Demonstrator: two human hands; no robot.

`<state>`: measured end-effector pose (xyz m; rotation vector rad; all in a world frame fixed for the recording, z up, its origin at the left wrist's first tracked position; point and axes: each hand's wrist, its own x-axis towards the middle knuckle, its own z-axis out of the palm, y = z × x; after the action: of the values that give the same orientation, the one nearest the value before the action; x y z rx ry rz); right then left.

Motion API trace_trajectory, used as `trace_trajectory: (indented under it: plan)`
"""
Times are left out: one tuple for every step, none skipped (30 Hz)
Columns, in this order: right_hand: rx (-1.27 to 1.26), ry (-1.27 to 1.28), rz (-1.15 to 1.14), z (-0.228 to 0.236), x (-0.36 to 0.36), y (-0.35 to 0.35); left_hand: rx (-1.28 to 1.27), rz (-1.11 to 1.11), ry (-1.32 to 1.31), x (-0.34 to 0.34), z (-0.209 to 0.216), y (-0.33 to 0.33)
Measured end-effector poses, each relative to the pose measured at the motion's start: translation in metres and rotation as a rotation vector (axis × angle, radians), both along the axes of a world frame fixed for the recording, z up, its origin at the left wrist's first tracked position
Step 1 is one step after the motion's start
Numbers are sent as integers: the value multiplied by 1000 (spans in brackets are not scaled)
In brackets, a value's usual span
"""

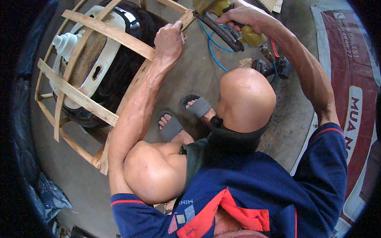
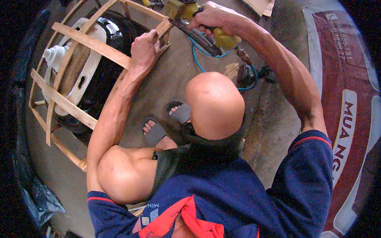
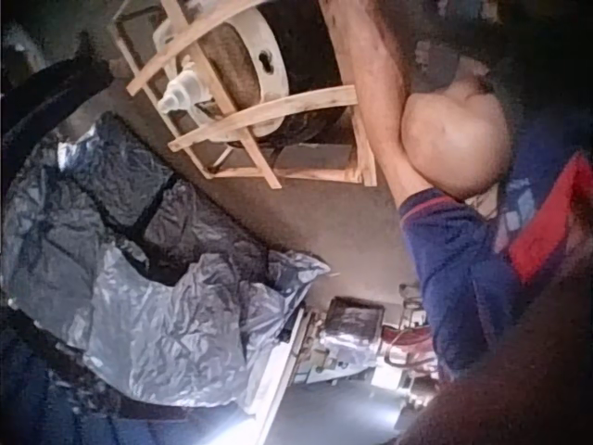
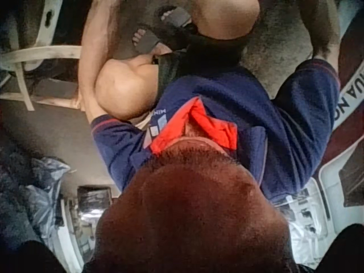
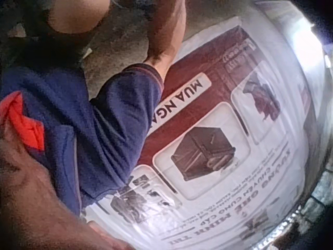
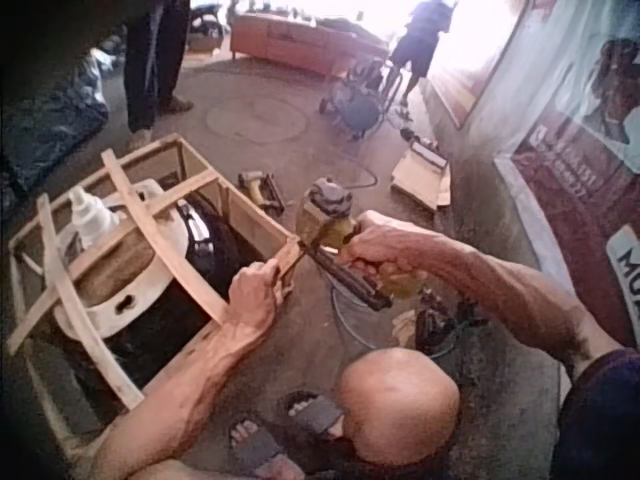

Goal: The person assembles a wooden frame around a large ceramic jar using a pneumatic nail gun and a hammer. They position wooden slats, drive nails into the joints, and occasionally tap pieces into place.

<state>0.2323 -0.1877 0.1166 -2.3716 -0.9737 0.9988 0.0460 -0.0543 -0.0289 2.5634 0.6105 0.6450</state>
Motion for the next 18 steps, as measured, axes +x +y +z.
trace_trajectory:
  plan:
    - [84,81,-23,-7,6,-5,-2,-6,-9,1,1,-1]
    - [92,69,-11,-9,7,-7,-2,-7,-11,-1,0,0]
    - [100,56,1,-9,9,-10,-2,-9,-13,-2,-2,0]
    - [108,42,12,-10,11,-11,1,-10,-35,-1,-2,1]
    - [116,62,-5,-7,6,-9,3,-7,-51,-1,-3,2]
    - [124,82,-23,-2,1,-8,5,-5,-68,-2,-4,2]
    - [131,101,-41,2,-4,-7,6,1,-59,-4,-5,3]
    - [132,102,-39,3,-7,-7,5,2,-55,-3,-4,2]
    - [132,102,-36,3,-9,-7,5,3,-51,-3,-3,2]
    - [133,103,-34,3,-11,-6,-2,6,-59,-2,-3,1]
    - [114,109,-28,2,-12,-6,-9,8,-67,-2,-2,1]
    - [96,112,-20,1,-14,-5,-15,13,-77,-2,-2,1]
    - [79,116,-12,0,-15,-4,-34,14,-61,-2,-1,1]
    - [68,108,-9,0,-18,-3,-52,17,-40,-2,-1,3]
    - [58,100,-6,1,-21,-2,-70,21,-20,-2,-2,4]
    - [48,93,-3,1,-24,-1,-73,20,-13,-3,-2,5]
    - [39,85,9,1,-24,-1,-78,17,-9,-3,-1,5]
    - [31,78,21,2,-24,-1,-82,14,-4,-3,-1,4]
